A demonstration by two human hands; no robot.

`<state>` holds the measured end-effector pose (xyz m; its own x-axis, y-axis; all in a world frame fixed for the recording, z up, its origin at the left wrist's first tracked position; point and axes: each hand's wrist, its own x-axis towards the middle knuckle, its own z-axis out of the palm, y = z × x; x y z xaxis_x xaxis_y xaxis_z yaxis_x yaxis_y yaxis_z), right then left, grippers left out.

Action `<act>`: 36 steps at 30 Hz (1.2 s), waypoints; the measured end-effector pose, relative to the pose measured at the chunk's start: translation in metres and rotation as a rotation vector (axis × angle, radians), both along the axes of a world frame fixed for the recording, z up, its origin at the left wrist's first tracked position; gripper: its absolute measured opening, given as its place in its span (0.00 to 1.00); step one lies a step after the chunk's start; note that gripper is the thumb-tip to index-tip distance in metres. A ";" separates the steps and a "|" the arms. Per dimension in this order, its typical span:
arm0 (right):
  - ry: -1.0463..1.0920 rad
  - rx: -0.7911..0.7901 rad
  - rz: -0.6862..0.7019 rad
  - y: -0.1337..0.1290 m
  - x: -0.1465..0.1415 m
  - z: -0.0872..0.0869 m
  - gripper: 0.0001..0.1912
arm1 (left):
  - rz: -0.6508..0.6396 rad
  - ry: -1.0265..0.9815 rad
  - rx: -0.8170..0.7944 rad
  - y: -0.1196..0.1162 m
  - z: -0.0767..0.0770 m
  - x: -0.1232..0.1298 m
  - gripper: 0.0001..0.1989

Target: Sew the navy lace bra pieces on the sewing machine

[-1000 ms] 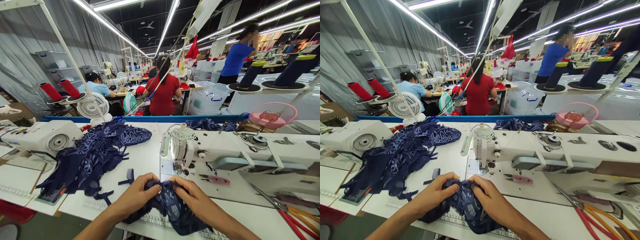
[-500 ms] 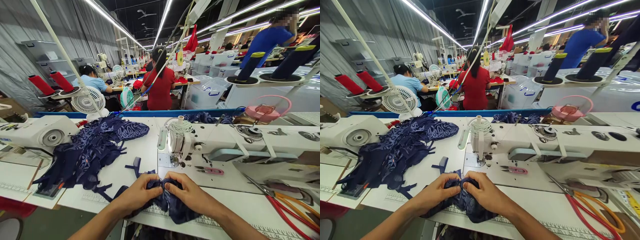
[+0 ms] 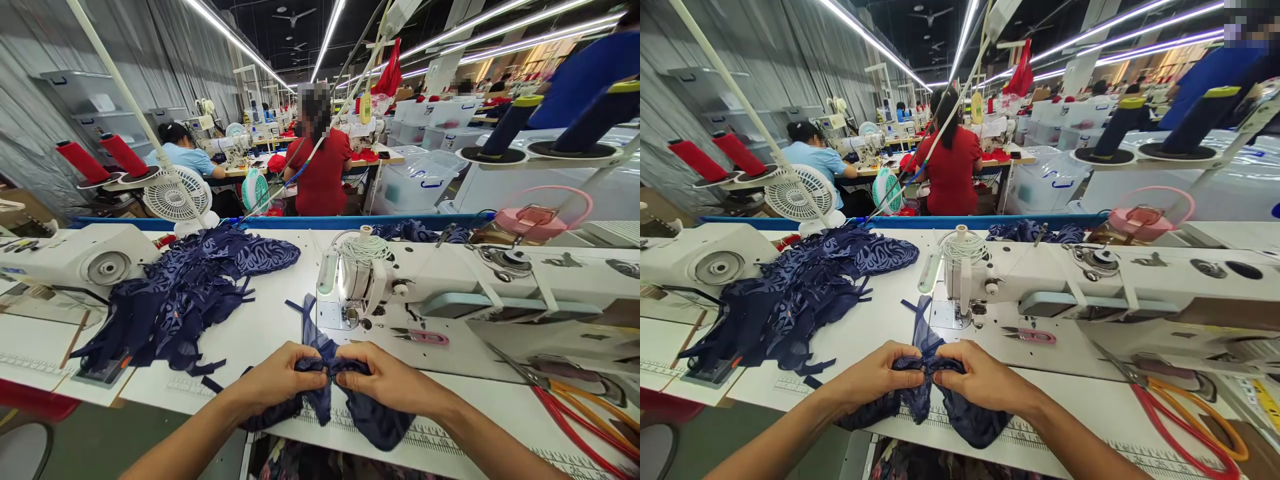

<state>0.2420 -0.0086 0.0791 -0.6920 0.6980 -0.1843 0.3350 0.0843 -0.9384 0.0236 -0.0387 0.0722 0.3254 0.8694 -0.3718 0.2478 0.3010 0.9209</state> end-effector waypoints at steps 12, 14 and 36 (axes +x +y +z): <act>-0.128 0.291 -0.118 0.005 0.001 0.014 0.05 | -0.020 0.035 0.176 0.003 0.020 0.006 0.16; -0.178 0.379 -0.150 0.003 -0.002 0.016 0.04 | -0.019 0.055 0.193 0.003 0.022 0.008 0.14; -0.060 0.487 -0.195 -0.015 -0.031 0.008 0.10 | 0.079 0.146 0.587 -0.025 0.026 -0.007 0.08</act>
<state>0.2108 -0.0233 0.0875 -0.5393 0.8270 0.1586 0.4397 0.4371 -0.7846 0.0162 -0.0640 0.0986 0.2329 0.9622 0.1413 0.3815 -0.2241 0.8968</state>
